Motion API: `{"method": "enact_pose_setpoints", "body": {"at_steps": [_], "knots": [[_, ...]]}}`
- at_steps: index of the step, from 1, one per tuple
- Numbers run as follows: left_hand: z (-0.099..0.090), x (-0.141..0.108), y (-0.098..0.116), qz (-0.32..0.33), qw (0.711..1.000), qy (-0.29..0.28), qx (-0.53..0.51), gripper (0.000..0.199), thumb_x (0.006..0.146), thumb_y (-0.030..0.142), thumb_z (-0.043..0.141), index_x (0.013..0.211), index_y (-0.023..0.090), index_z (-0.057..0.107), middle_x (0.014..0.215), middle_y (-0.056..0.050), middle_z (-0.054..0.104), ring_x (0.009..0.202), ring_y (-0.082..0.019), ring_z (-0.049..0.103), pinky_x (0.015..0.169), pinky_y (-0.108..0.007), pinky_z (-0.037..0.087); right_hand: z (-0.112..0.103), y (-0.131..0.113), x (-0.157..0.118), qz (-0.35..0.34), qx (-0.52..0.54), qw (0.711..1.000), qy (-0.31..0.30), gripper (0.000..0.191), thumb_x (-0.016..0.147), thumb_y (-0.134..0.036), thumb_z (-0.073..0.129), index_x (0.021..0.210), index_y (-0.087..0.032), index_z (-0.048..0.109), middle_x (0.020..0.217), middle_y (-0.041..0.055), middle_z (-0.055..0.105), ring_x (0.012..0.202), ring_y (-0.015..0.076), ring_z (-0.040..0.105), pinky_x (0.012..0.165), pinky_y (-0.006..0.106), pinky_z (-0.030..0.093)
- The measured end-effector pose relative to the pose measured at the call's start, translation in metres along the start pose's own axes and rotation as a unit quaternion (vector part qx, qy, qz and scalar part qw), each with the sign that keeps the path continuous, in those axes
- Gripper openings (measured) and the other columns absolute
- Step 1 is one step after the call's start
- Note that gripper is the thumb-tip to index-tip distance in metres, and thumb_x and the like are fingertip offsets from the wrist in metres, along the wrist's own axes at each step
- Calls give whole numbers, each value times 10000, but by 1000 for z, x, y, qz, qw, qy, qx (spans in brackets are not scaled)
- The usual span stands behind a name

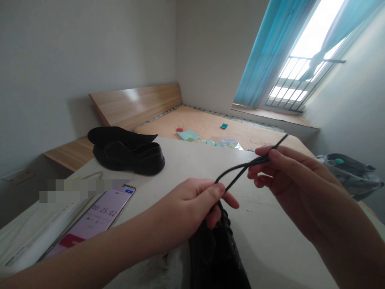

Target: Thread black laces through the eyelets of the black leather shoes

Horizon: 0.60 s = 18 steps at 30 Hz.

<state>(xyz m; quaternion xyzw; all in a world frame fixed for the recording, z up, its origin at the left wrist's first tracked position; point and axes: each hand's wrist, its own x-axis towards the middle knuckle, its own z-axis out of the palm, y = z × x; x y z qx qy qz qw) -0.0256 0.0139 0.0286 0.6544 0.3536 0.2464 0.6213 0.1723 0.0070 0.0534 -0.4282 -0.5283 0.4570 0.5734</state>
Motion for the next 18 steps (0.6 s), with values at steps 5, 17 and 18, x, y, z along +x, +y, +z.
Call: {"method": "enact_pose_setpoints", "body": {"at_steps": [5,17,18], "knots": [[-6,8,-1,30,994,100,-40,334,964,361,385,810,166,608,480,38,517,506,-114,446,543,-236,349,-1,-5,-4,-7,-77,995,-69,90,823,-368,723,829,-287,761,725,-26,744,674,82,673,545,97,495],[-4,-7,15,72,995,46,-44,421,982,372,382,636,184,531,621,29,563,657,-117,510,664,-224,404,13,2,-27,56,-413,870,-264,229,886,-371,519,927,-304,734,845,-8,738,723,178,645,580,268,473],[-4,-10,16,76,996,47,-20,419,986,385,384,647,187,531,637,34,556,673,-116,511,670,-220,402,15,3,-25,69,-410,869,-269,206,877,-364,533,865,-286,724,798,-13,727,693,168,627,566,260,456]]}}
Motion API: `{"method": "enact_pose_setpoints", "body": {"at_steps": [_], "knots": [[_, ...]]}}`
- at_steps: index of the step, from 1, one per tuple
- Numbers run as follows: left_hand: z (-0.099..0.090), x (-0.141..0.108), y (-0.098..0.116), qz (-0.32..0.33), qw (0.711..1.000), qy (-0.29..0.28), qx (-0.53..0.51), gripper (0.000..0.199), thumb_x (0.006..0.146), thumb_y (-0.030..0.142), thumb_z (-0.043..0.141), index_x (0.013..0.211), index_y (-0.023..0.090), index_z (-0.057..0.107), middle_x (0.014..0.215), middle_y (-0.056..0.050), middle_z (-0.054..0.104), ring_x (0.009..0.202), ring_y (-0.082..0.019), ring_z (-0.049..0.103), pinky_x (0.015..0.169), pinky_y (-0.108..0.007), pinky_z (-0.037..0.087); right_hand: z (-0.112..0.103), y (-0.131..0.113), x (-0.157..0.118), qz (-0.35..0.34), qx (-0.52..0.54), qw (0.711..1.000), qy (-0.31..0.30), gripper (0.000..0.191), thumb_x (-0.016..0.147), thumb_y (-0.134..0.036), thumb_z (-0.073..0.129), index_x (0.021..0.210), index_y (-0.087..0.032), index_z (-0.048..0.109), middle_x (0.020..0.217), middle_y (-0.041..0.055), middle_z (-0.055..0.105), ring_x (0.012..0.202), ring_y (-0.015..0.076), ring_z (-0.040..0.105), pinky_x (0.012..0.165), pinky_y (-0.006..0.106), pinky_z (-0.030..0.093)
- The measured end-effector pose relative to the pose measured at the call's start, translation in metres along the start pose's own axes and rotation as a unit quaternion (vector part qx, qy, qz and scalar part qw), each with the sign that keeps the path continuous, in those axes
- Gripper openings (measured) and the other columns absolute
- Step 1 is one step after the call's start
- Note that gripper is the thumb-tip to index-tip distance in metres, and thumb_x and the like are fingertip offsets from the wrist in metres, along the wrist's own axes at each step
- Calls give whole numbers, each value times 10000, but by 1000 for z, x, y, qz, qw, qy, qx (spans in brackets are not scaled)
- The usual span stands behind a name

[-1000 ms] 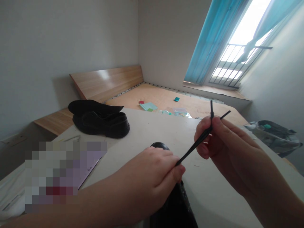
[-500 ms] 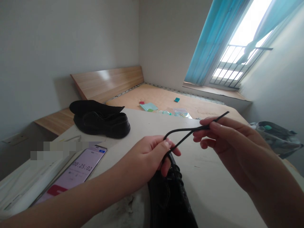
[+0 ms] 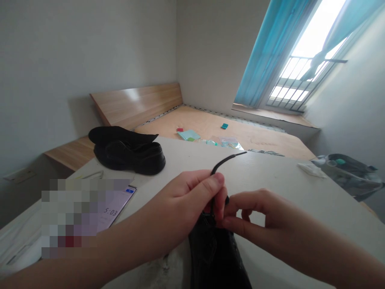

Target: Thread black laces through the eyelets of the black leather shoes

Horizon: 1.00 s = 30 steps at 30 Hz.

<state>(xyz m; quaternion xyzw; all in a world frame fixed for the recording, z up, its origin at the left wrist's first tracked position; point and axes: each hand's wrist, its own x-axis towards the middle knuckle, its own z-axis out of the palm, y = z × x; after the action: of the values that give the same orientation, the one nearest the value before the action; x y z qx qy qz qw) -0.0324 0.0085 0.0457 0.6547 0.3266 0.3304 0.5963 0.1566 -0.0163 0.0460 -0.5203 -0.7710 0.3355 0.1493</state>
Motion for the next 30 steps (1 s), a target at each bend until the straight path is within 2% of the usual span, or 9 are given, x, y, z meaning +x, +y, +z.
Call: {"method": "enact_pose_setpoints", "body": {"at_steps": [3,6,9,13,19,23,26,28,30], "knots": [[1,-9,4,15,995,-12,96,409,996,436,373,707,202,544,702,46,552,716,-116,526,660,-219,396,2,-1,10,12,-13,999,32,166,824,-268,554,678,-216,613,648,-19,649,615,145,562,567,256,421],[2,-13,7,55,980,-32,187,378,1010,407,356,751,207,546,736,53,568,717,-110,541,651,-228,392,6,0,15,-9,-24,998,62,159,780,-176,516,628,-200,553,621,-8,615,605,149,542,565,266,405],[1,-13,8,90,965,-50,241,345,1016,352,355,761,203,533,758,56,579,719,-103,545,654,-239,385,9,2,14,-43,-5,999,33,250,849,-166,457,649,-203,603,685,9,650,682,170,579,651,298,448],[-2,-11,10,92,953,-48,285,357,1017,346,345,753,197,534,746,50,587,702,-106,539,624,-257,361,4,6,9,-68,85,994,26,256,935,-215,449,857,-227,693,871,14,696,822,170,611,787,319,483],[-9,-15,15,91,940,-51,324,330,1009,314,371,815,250,631,756,63,614,702,-104,562,622,-247,361,-15,18,15,-50,303,942,-133,198,940,-331,578,925,-196,722,836,7,685,769,105,608,689,205,501],[-11,-15,18,99,941,-59,317,322,1014,311,364,837,258,628,800,72,640,763,-106,585,692,-225,396,-15,19,21,-23,376,924,-70,214,891,-354,654,811,-165,713,740,6,672,695,104,599,654,208,503],[-14,-14,20,77,939,-69,327,321,999,323,389,808,250,637,864,61,646,820,-115,590,738,-219,407,-19,18,21,-45,466,883,-19,214,910,-356,624,804,-182,689,844,22,701,855,148,660,805,269,521],[-20,-14,19,46,939,-83,330,328,987,333,411,784,257,657,924,59,659,856,-123,599,759,-214,413,-27,22,19,-59,509,857,-48,233,936,-367,581,789,-197,643,766,8,673,890,164,676,858,301,514],[-29,-16,17,10,937,-86,339,330,962,348,457,736,262,681,903,50,683,808,-136,612,715,-223,420,-37,29,18,-53,477,869,-120,262,944,-389,566,759,-203,579,571,-50,533,727,150,687,898,341,500]]}}
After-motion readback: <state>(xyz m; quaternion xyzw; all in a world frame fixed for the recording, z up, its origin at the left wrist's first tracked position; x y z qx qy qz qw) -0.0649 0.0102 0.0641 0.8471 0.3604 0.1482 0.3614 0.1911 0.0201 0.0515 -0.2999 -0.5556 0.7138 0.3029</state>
